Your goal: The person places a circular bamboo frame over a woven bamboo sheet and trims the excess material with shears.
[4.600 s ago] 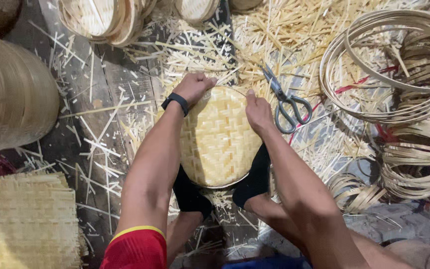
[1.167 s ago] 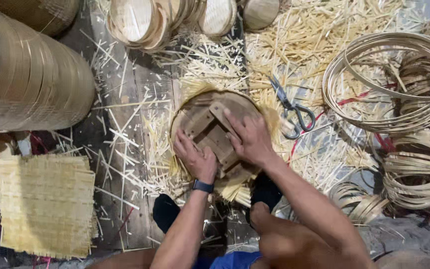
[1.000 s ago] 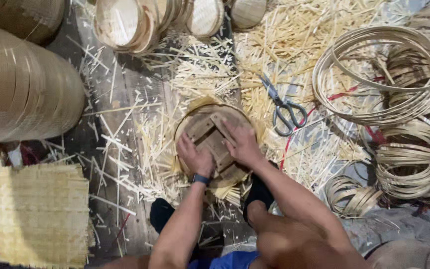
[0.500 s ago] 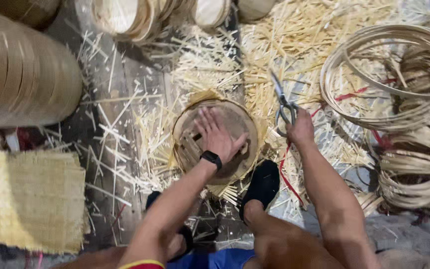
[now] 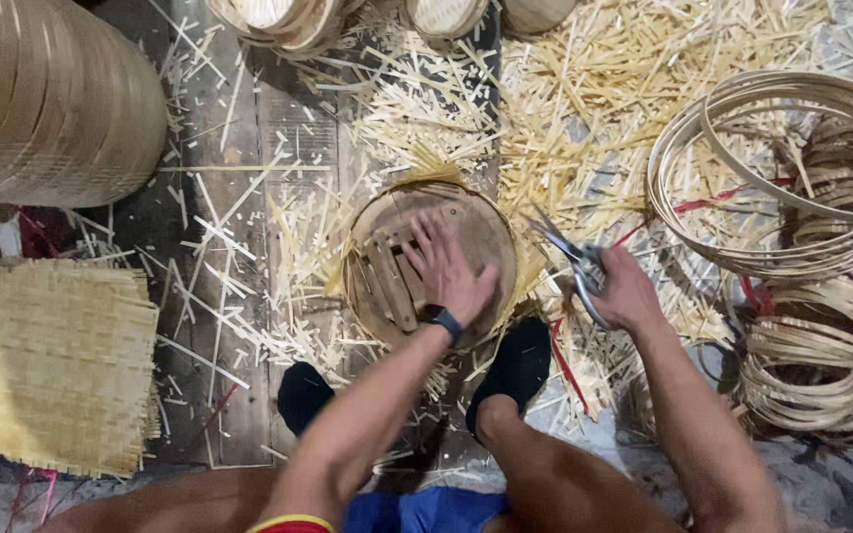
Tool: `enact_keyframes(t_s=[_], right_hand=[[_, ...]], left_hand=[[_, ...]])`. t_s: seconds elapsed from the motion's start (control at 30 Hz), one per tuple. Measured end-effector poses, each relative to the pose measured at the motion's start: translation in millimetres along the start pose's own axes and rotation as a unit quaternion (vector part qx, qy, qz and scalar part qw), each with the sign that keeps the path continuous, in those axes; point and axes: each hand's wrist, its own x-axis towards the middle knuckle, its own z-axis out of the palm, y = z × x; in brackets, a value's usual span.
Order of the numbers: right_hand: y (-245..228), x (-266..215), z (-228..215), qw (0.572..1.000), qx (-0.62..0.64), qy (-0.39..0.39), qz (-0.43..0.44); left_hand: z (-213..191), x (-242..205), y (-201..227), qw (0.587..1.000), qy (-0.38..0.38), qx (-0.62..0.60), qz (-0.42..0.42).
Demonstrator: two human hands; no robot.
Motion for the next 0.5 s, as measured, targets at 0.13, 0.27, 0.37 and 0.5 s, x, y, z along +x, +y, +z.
enact_keyframes(t_s=[0.13,0.27,0.37,0.5], right_hand=[[-25.8,49.1,-7.4,0.993,-0.086,-0.045,-0.061],[-51.0,61.5,0.2,0.991,-0.113,-0.05,-0.047],[-48.4,46.0,12.6,0.99,-0.113,-0.078,0.012],[-26.8,22.9,22.4,0.995,-0.097,-0.008,-0.009]], left_hand=[[19.5,-6.8,-5.7,0.998,0.051,-0.038,-0.014],[7.7,-8.8,-19.6,0.997,-0.01,-0.011,0.075],[2.9,-8.7,-21.3,0.994,-0.013,-0.016,0.104],[0.0,-16.7,-29.0,0.989,-0.062,-0.032,0.128]])
